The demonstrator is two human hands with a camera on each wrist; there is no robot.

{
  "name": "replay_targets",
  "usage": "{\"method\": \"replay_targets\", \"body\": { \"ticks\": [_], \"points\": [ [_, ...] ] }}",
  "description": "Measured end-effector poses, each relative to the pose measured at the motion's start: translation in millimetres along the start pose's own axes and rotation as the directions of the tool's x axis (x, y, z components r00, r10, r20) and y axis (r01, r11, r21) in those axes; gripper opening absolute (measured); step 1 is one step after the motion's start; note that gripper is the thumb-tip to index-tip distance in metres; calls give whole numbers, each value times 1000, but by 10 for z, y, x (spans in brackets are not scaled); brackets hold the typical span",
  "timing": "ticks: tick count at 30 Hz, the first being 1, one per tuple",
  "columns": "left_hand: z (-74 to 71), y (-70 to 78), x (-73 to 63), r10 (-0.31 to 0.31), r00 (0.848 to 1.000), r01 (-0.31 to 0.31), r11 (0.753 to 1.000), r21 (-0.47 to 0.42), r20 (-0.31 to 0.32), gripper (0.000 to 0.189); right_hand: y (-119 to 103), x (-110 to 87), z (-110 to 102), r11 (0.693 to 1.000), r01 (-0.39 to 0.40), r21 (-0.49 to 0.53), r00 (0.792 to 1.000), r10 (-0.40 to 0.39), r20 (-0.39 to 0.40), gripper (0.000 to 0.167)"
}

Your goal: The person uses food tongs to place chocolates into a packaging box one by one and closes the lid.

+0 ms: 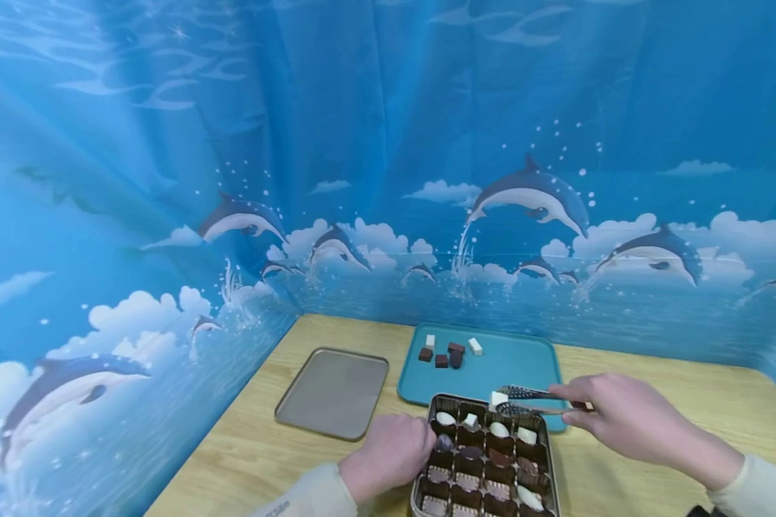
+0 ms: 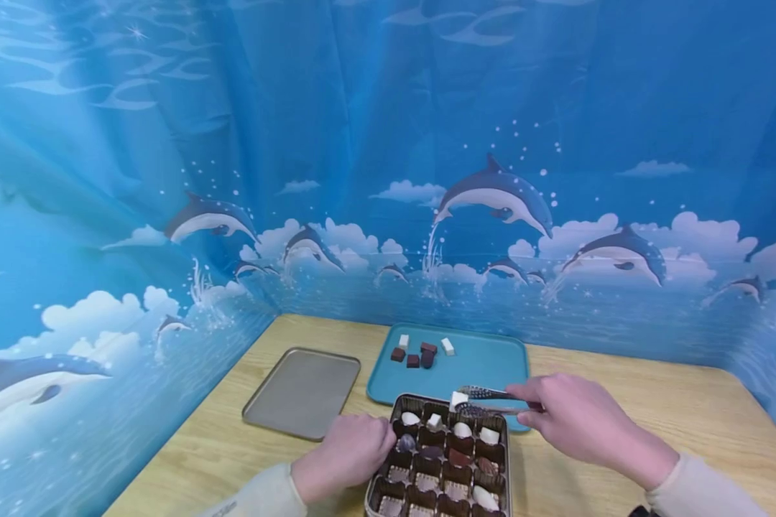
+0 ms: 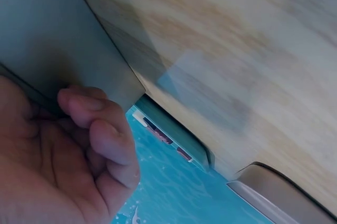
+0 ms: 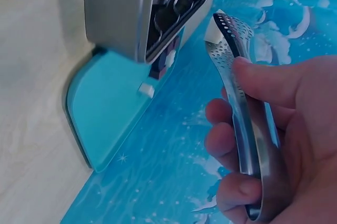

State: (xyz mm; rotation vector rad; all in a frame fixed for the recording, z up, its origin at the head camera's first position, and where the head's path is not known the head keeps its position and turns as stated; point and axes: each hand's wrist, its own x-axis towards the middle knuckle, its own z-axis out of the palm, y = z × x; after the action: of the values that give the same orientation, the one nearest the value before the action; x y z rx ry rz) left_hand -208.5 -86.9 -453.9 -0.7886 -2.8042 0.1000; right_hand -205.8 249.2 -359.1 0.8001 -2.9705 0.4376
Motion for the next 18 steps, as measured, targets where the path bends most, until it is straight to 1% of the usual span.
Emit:
{"method": "replay_targets", "body": {
  "ticks": [4,8,13,15,18],
  "points": [
    [-13,8,3,-6,1000,6,1000,19,-2,42,-37,-160,14,1000,30,3,999,-30,19,38],
    [-33,15,10,-10,1000,10,1000,26,-5,41,-47,-276,49,999,49,0,996,-49,73,40],
    [-46,21,14,-24,1000,24,999,20,2,41,-55,-323,140,998,59,34,984,-64,166,41],
    [-49,25,14,-30,1000,30,999,13,4,41,-61,-326,184,995,64,72,978,-77,195,42],
    [-51,36,11,-32,999,32,999,-4,8,42,-71,-332,232,991,72,111,972,-95,215,42]
  ]
}}
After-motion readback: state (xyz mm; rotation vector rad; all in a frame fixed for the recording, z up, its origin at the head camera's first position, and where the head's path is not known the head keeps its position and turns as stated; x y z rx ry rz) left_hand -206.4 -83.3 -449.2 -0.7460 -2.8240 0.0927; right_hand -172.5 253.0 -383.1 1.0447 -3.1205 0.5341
